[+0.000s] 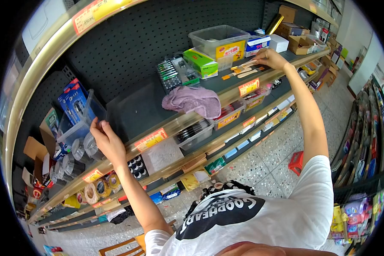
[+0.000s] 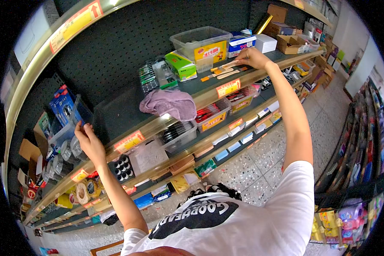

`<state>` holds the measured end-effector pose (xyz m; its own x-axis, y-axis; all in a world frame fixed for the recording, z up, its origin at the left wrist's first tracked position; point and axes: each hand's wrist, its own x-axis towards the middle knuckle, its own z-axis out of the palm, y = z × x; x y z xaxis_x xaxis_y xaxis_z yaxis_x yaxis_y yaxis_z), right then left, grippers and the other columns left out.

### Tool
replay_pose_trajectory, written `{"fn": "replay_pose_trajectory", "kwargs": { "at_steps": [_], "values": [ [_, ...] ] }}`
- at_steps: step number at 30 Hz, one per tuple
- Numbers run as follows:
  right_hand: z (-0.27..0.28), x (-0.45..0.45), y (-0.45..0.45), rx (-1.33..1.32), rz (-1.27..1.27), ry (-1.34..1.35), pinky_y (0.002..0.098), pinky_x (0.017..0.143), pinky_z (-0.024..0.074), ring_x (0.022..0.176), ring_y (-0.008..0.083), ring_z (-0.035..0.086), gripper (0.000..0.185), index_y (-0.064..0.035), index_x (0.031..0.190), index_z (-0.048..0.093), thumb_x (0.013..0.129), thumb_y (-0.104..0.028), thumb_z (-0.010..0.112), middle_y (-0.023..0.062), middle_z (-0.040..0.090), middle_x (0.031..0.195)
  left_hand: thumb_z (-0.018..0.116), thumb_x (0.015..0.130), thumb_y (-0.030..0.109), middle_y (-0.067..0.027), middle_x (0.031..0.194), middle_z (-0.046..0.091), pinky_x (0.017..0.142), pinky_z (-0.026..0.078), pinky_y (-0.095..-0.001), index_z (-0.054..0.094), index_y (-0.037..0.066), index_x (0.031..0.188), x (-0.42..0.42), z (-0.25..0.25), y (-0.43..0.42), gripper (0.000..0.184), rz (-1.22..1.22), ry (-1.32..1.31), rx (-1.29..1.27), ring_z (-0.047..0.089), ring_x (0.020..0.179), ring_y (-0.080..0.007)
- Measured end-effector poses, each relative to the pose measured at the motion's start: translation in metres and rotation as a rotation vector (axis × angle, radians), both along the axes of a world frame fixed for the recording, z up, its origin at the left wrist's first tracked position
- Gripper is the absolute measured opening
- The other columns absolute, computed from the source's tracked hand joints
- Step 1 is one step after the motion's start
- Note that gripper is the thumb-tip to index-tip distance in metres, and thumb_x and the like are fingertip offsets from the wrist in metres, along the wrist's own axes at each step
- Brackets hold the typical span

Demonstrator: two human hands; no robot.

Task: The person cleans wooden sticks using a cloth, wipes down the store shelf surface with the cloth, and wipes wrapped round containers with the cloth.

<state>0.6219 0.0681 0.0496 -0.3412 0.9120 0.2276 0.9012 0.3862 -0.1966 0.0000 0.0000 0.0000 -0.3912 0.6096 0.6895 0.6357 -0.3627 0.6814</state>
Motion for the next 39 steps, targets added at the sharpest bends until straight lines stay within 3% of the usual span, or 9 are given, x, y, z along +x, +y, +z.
{"fn": "replay_pose_trajectory", "kwargs": {
  "at_steps": [5,8,11,17,21,26,29,34,39],
  "values": [
    [-0.005,0.0,-0.007,-0.041,-0.042,0.02,0.0384,0.09,0.0534,0.1,0.0316,0.066,0.028,-0.0035,0.117,0.071,0.09,-0.01,0.071,0.0179,0.068,0.117,0.049,0.106,0.025,-0.0178,0.108,0.068,0.089,0.049,-0.0361,0.053,0.0,0.132,0.003,0.001,0.001,0.036,0.019,0.024,0.016,0.067,0.099,-0.0253],
    [-0.007,-0.018,-0.012,0.313,0.03,-0.082,0.0402,0.092,0.0512,0.108,0.0327,0.065,0.036,-0.0074,0.124,0.068,0.089,-0.018,0.071,0.0175,0.066,0.119,0.05,0.105,0.023,-0.0224,0.111,0.066,0.092,0.047,-0.0395,0.054,-0.002,0.13,0.007,0.003,-0.004,0.035,0.004,-0.014,-0.013,0.063,0.102,-0.0323],
    [0.008,-0.079,-0.026,0.3,0.099,0.069,0.0407,0.099,0.0485,0.118,0.0349,0.06,0.042,-0.0062,0.128,0.064,0.089,-0.019,0.071,0.0193,0.064,0.124,0.05,0.104,0.023,-0.0231,0.112,0.066,0.093,0.047,-0.0397,0.055,-0.002,0.129,0.009,0.004,-0.003,0.035,0.007,0.022,0.006,0.064,0.103,-0.0333],
    [0.0,-0.231,-0.08,0.188,0.36,0.211,0.046,0.105,0.0443,0.122,0.0391,0.056,0.058,-0.0086,0.137,0.057,0.091,-0.044,0.067,0.0198,0.06,0.133,0.05,0.105,0.025,-0.0209,0.112,0.067,0.09,0.048,-0.0372,0.058,-0.001,0.126,0.001,0.0,0.001,0.034,0.034,0.118,0.032,0.065,0.1,-0.0294],
    [-0.028,-0.276,-0.083,0.247,0.303,0.17,0.045,0.1,0.0465,0.118,0.0383,0.056,0.061,-0.0075,0.139,0.054,0.089,-0.039,0.069,0.0176,0.057,0.13,0.051,0.105,0.024,-0.0199,0.112,0.068,0.089,0.048,-0.0365,0.06,-0.002,0.123,0.006,0.004,-0.004,0.033,0.043,0.194,0.038,0.065,0.1,-0.03],
    [-0.044,-0.281,-0.076,0.283,0.385,0.355,0.0431,0.097,0.0448,0.11,0.0357,0.056,0.032,-0.0057,0.117,0.062,0.088,-0.018,0.069,0.013,0.06,0.118,0.052,0.103,0.018,-0.0174,0.107,0.069,0.087,0.049,-0.0372,0.066,-0.003,0.111,0.009,0.006,-0.007,0.026,-0.056,0.183,0.035,0.065,0.097,-0.0303],
    [-0.05,-0.28,-0.067,0.331,0.408,0.494,0.0437,0.094,0.0456,0.107,0.0368,0.057,0.027,-0.0071,0.111,0.064,0.086,-0.015,0.069,0.0132,0.061,0.11,0.053,0.102,0.017,-0.0161,0.106,0.069,0.084,0.049,-0.0359,0.067,-0.003,0.109,0.014,0.006,-0.005,0.024,-0.108,0.206,0.043,0.065,0.095,-0.0283],
    [-0.051,-0.278,-0.084,0.582,0.185,0.786,0.0433,0.09,0.0489,0.102,0.0376,0.062,0.025,-0.0022,0.106,0.065,0.083,-0.009,0.069,0.0158,0.065,0.103,0.06,0.099,0.013,-0.0124,0.102,0.069,0.077,0.049,-0.0326,0.068,-0.001,0.107,0.048,0.009,-0.007,0.019,-0.259,0.239,0.132,0.065,0.089,-0.0233],
    [-0.068,-0.238,-0.112,0.599,-0.033,1.202,0.0332,0.09,0.0485,0.102,0.0188,0.062,0.029,-0.0007,0.114,0.064,0.088,-0.012,0.071,0.0086,0.065,0.105,0.063,0.095,0.009,-0.0122,0.1,0.068,0.081,0.05,-0.0309,0.069,0.0,0.106,0.1,0.015,-0.008,0.015,-0.426,0.194,0.116,0.065,0.088,-0.0214]
  ]
}}
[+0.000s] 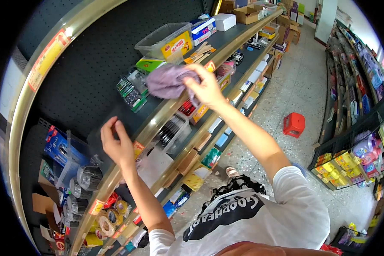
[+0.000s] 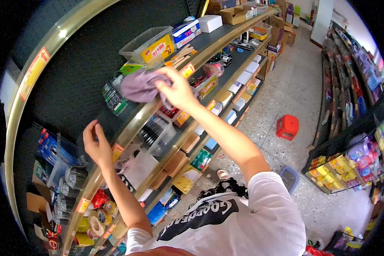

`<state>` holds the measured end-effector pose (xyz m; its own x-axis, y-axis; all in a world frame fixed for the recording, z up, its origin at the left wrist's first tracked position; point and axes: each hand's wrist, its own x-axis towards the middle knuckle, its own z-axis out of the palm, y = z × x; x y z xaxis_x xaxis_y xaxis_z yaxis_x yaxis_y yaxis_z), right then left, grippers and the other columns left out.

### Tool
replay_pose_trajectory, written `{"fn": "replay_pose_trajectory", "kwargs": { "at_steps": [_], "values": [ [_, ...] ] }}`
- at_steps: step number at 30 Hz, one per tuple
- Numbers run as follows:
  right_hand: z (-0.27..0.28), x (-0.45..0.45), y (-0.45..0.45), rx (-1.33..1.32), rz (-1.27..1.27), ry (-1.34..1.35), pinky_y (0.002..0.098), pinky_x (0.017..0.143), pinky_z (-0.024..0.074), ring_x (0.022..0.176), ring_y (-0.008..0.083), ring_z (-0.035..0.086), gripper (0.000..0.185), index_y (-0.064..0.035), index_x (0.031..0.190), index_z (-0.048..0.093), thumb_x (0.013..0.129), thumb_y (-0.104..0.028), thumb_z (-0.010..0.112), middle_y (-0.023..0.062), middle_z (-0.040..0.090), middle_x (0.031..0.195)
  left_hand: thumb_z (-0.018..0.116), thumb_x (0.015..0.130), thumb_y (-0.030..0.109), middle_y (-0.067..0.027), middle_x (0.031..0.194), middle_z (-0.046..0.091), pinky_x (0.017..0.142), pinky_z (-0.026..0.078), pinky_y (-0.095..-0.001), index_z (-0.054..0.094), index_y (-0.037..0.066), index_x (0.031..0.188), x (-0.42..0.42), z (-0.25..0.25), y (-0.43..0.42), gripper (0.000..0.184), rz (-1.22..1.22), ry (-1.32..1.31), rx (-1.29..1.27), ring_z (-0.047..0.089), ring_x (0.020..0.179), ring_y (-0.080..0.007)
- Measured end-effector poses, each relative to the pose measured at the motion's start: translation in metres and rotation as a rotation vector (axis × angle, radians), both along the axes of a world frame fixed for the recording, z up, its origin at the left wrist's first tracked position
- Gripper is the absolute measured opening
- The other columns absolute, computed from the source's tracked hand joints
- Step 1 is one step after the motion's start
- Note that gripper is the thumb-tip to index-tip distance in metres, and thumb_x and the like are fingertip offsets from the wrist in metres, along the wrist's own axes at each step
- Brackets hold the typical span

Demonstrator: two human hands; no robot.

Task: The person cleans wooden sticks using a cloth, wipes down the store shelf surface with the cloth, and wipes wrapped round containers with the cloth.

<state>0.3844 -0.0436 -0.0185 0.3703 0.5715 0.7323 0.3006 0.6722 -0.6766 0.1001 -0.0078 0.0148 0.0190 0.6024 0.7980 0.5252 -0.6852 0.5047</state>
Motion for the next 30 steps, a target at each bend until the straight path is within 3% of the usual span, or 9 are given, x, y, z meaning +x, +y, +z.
{"fn": "replay_pose_trajectory", "kwargs": {
  "at_steps": [2,5,8,12,14,17,24,28,30],
  "values": [
    [-0.009,0.025,-0.018,-0.123,-0.043,0.188,0.0313,0.091,0.0483,0.102,0.0151,0.061,0.028,-0.002,0.117,0.064,0.091,-0.012,0.07,0.0056,0.066,0.109,0.063,0.094,0.008,-0.0145,0.102,0.068,0.083,0.051,-0.0336,0.069,0.0,0.104,0.028,0.011,-0.008,0.014,-0.097,0.039,0.025,0.066,0.091,-0.026],
    [-0.017,0.064,-0.044,-0.037,0.034,0.483,0.0289,0.091,0.0485,0.101,0.0134,0.062,0.028,-0.003,0.12,0.064,0.094,-0.011,0.068,0.0035,0.067,0.112,0.065,0.092,0.008,-0.0195,0.106,0.067,0.089,0.051,-0.0392,0.07,-0.002,0.102,0.075,0.02,-0.009,0.015,-0.216,0.13,0.087,0.066,0.099,-0.0363],
    [-0.033,0.112,-0.057,0.029,0.12,0.697,0.0291,0.093,0.0496,0.104,0.0133,0.063,0.031,-0.0004,0.124,0.061,0.096,-0.011,0.067,0.0049,0.068,0.115,0.064,0.092,0.01,-0.02,0.107,0.068,0.088,0.051,-0.0406,0.069,-0.005,0.103,0.127,0.028,-0.001,0.019,-0.323,0.224,0.059,0.065,0.1,-0.0371],
    [-0.062,0.175,-0.063,-0.045,0.105,0.813,0.0345,0.101,0.0489,0.116,0.0205,0.063,0.038,0.0002,0.133,0.056,0.097,-0.012,0.063,0.0099,0.065,0.127,0.065,0.091,0.011,-0.0194,0.112,0.07,0.092,0.05,-0.04,0.07,-0.004,0.105,0.194,0.024,0.028,0.021,-0.371,0.285,0.005,0.065,0.105,-0.0377],
    [-0.067,0.2,-0.066,-0.066,0.117,0.793,0.0352,0.101,0.0494,0.116,0.0208,0.063,0.036,0.0001,0.132,0.057,0.098,-0.011,0.061,0.0111,0.065,0.127,0.066,0.09,0.01,-0.0204,0.113,0.07,0.093,0.05,-0.0406,0.07,-0.004,0.107,0.22,0.017,0.045,0.023,-0.338,0.354,-0.071,0.066,0.105,-0.038],
    [-0.078,0.231,-0.06,-0.1,0.21,0.835,0.0288,0.091,0.0519,0.1,0.0135,0.066,0.021,-0.0027,0.118,0.062,0.097,-0.009,0.063,0.0047,0.069,0.112,0.067,0.088,0.011,-0.0215,0.111,0.07,0.094,0.05,-0.0412,0.071,-0.004,0.107,0.243,0.014,0.059,0.024,-0.281,0.433,-0.108,0.066,0.103,-0.0386],
    [-0.081,0.262,-0.023,-0.162,0.307,0.767,0.0285,0.086,0.0519,0.097,0.0125,0.064,0.019,-0.0036,0.116,0.063,0.098,-0.011,0.063,0.0036,0.068,0.109,0.07,0.086,0.012,-0.0224,0.106,0.071,0.09,0.052,-0.0402,0.072,-0.003,0.107,0.28,0.004,0.08,0.026,-0.162,0.497,-0.179,0.068,0.1,-0.0368],
    [-0.076,0.25,-0.002,-0.161,0.215,0.617,0.0308,0.098,0.0428,0.111,0.0158,0.055,0.02,-0.0008,0.111,0.06,0.094,-0.01,0.067,0.0071,0.058,0.121,0.072,0.084,0.01,-0.0222,0.101,0.072,0.085,0.054,-0.0404,0.072,-0.003,0.107,0.288,0.003,0.083,0.027,-0.097,0.527,-0.229,0.07,0.094,-0.0362],
    [-0.074,0.244,0.001,-0.12,-0.025,0.225,0.0382,0.109,0.033,0.124,0.0271,0.046,0.033,-0.0002,0.113,0.055,0.087,-0.012,0.073,0.0148,0.05,0.13,0.073,0.083,0.009,-0.0221,0.098,0.072,0.083,0.054,-0.0404,0.071,-0.003,0.107,0.289,0.002,0.087,0.027,-0.107,0.528,-0.269,0.071,0.091,-0.0359]
  ]
}}
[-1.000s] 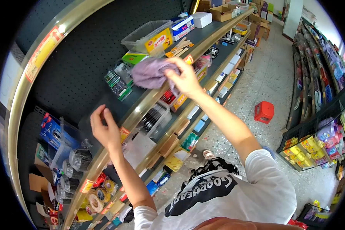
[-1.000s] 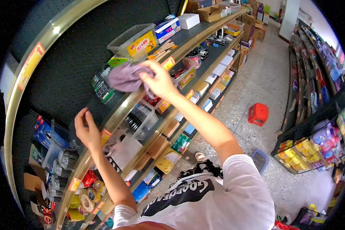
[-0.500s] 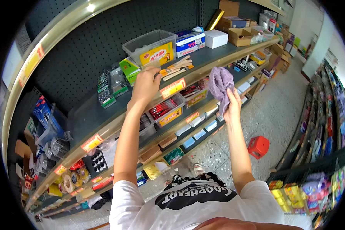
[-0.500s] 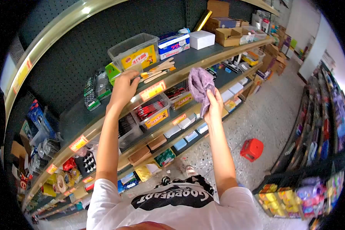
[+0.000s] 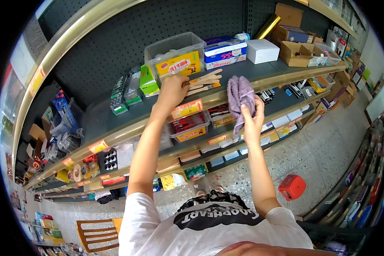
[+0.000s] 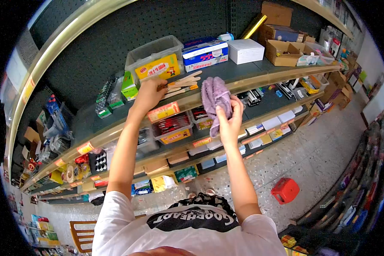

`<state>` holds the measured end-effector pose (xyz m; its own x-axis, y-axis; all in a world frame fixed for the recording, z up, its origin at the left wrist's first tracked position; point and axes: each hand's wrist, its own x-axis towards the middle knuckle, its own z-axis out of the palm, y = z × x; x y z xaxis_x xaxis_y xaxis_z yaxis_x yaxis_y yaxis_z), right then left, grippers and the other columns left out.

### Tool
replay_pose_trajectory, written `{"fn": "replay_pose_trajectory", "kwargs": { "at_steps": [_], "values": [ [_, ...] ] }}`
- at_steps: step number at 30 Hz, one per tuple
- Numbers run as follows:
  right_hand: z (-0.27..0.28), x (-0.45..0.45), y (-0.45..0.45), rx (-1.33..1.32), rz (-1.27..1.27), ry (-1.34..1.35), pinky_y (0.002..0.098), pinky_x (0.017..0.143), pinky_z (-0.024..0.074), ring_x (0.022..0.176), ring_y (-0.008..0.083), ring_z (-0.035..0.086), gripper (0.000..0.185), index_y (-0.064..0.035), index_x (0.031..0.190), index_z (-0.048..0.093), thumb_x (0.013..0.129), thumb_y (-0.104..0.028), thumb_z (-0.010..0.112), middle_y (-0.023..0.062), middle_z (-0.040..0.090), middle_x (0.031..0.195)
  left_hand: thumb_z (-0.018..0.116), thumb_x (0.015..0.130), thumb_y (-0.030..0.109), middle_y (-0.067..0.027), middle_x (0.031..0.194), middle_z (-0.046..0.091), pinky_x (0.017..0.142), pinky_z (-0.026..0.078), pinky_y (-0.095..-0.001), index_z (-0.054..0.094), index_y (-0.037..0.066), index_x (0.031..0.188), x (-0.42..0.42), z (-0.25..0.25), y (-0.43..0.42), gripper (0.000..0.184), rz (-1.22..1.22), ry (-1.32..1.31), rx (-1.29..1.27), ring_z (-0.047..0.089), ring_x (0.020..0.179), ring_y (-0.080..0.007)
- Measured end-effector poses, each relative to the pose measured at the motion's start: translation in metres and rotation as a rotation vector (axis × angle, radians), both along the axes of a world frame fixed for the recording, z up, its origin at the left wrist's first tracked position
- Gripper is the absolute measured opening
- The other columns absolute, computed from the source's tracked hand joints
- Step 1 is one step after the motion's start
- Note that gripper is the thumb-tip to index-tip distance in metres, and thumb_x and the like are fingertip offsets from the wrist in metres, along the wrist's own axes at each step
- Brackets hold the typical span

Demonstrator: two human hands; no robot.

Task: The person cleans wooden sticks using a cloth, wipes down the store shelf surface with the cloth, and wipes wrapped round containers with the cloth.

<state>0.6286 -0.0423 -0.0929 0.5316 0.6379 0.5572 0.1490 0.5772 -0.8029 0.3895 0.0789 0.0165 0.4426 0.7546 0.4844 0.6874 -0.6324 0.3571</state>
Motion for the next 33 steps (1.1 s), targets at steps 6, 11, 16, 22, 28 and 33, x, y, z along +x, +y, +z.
{"fn": "replay_pose_trajectory", "kwargs": {
  "at_steps": [6,11,16,22,28,33],
  "values": [
    [0.03,-0.027,-0.002,0.018,-0.317,-0.488,0.0492,0.111,0.0354,0.134,0.0468,0.039,0.086,-0.0011,0.152,0.031,0.08,-0.013,0.077,0.0302,0.03,0.147,0.071,0.079,0.004,-0.022,0.091,0.072,0.08,0.055,-0.0423,0.074,-0.002,0.102,0.001,0.002,-0.002,0.024,-0.008,0.006,-0.044,0.071,0.084,-0.037],
    [0.037,-0.045,0.008,-0.029,-0.41,-0.741,0.0539,0.106,0.0377,0.128,0.0505,0.041,0.069,-0.0156,0.145,0.051,0.081,-0.011,0.076,0.0312,0.03,0.148,0.071,0.081,0.004,-0.0205,0.091,0.071,0.077,0.054,-0.0414,0.073,-0.003,0.101,0.002,0.003,-0.007,0.021,-0.013,-0.062,0.033,0.069,0.082,-0.0348],
    [0.03,-0.046,0.014,0.015,-0.406,-0.694,0.0505,0.102,0.0406,0.12,0.0432,0.049,0.055,-0.0114,0.13,0.064,0.077,0.001,0.067,0.0218,0.049,0.133,0.071,0.083,0.003,-0.0181,0.096,0.068,0.07,0.053,-0.0372,0.071,-0.001,0.106,-0.006,0.005,-0.035,0.023,-0.003,-0.286,0.287,0.067,0.079,-0.0297],
    [0.063,-0.07,0.004,0.217,-0.279,-0.747,0.048,0.098,0.0458,0.114,0.0406,0.054,0.05,-0.0106,0.121,0.069,0.074,0.002,0.063,0.0203,0.053,0.129,0.074,0.079,0.006,-0.0111,0.092,0.068,0.087,0.044,-0.0409,0.072,0.004,0.102,-0.02,0.0,-0.065,0.023,0.07,-0.312,0.276,0.064,0.09,-0.0293],
    [0.077,-0.124,-0.009,0.296,-0.176,-0.898,0.0431,0.09,0.0514,0.107,0.0361,0.057,0.045,-0.0172,0.118,0.072,0.076,-0.004,0.069,0.0148,0.057,0.124,0.077,0.072,0.007,-0.0068,0.089,0.071,0.09,0.038,-0.0378,0.072,0.005,0.096,-0.039,-0.014,-0.096,0.025,0.118,-0.286,0.435,0.066,0.088,-0.0238],
    [0.075,-0.136,-0.002,0.24,-0.217,-0.921,0.0425,0.087,0.0523,0.104,0.0357,0.057,0.041,-0.0154,0.115,0.074,0.077,-0.004,0.067,0.014,0.059,0.121,0.078,0.073,0.007,-0.0052,0.084,0.07,0.089,0.034,-0.0364,0.073,0.006,0.095,-0.059,-0.03,-0.108,0.023,0.177,-0.341,0.44,0.066,0.085,-0.0198]
  ]
}}
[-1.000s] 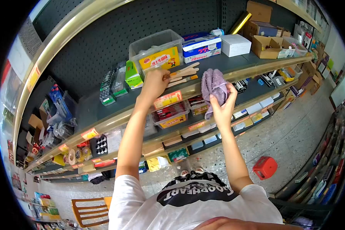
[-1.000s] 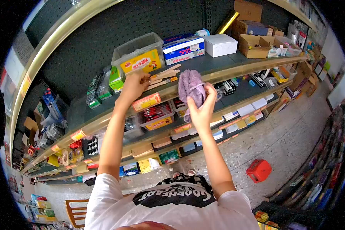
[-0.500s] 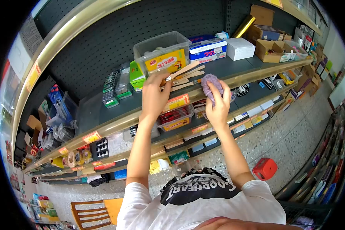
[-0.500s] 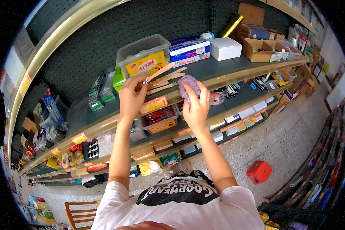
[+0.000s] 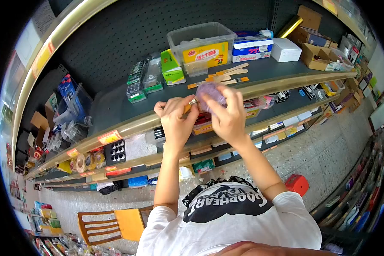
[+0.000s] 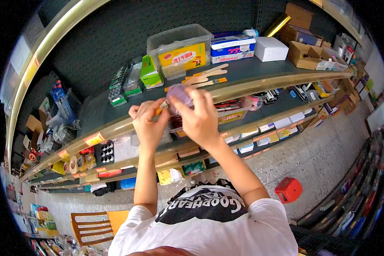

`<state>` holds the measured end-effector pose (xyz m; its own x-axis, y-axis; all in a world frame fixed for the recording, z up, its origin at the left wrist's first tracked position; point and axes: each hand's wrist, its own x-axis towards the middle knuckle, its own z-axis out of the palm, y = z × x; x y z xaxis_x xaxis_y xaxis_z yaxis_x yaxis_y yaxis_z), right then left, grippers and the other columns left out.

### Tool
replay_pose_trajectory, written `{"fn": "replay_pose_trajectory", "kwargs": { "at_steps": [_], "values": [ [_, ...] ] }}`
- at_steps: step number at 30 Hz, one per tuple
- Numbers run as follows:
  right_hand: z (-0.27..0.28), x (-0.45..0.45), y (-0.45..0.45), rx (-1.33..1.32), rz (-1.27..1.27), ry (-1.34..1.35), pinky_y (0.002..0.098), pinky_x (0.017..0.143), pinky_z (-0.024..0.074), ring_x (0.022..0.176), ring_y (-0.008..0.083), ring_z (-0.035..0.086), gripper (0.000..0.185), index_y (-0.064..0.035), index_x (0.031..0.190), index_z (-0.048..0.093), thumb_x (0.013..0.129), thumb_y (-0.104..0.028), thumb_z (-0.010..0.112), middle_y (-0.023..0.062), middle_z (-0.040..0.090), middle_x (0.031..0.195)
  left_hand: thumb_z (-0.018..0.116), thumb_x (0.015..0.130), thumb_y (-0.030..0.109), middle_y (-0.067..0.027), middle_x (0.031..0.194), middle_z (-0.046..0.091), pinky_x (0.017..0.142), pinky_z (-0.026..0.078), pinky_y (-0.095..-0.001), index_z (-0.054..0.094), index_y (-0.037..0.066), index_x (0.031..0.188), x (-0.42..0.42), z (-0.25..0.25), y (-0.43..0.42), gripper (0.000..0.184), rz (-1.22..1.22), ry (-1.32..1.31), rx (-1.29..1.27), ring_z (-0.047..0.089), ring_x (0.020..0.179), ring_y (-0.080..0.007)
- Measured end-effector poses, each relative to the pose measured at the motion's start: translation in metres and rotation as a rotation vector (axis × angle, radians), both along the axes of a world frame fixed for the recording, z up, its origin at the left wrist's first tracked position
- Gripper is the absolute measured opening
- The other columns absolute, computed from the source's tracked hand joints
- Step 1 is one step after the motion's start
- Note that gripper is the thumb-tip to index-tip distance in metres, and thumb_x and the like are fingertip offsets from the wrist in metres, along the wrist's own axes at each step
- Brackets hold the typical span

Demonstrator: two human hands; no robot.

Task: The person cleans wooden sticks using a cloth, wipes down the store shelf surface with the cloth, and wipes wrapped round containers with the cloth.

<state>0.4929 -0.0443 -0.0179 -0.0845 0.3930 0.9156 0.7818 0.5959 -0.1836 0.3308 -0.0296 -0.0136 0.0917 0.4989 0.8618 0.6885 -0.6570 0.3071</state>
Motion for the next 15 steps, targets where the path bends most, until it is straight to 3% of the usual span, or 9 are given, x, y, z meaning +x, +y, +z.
{"fn": "replay_pose_trajectory", "kwargs": {
  "at_steps": [6,10,15],
  "values": [
    [-0.004,0.017,0.015,-0.075,-0.164,0.095,0.0444,0.088,0.0516,0.11,0.0387,0.054,0.051,-0.0131,0.116,0.072,0.069,0.004,0.065,0.015,0.058,0.122,0.078,0.076,0.008,-0.0046,0.083,0.07,0.086,0.033,-0.0357,0.075,0.009,0.098,-0.015,-0.016,-0.008,0.022,0.066,0.025,-0.12,0.065,0.083,-0.0191],
    [-0.003,0.006,-0.004,-0.094,-0.04,0.05,0.044,0.088,0.0509,0.108,0.0375,0.055,0.049,-0.0152,0.117,0.072,0.07,0.0,0.066,0.0166,0.058,0.122,0.077,0.077,0.008,-0.0044,0.082,0.068,0.086,0.033,-0.0362,0.074,0.009,0.099,-0.014,-0.02,-0.009,0.023,0.046,-0.002,-0.13,0.063,0.083,-0.0195],
    [-0.016,-0.017,-0.015,-0.085,0.078,-0.02,0.0411,0.084,0.0539,0.105,0.0337,0.057,0.043,-0.0156,0.113,0.073,0.073,-0.002,0.067,0.0125,0.059,0.12,0.077,0.076,0.008,-0.0044,0.083,0.067,0.087,0.032,-0.0371,0.074,0.009,0.1,-0.012,-0.029,-0.006,0.024,0.004,0.029,-0.134,0.062,0.083,-0.021]
  ]
}}
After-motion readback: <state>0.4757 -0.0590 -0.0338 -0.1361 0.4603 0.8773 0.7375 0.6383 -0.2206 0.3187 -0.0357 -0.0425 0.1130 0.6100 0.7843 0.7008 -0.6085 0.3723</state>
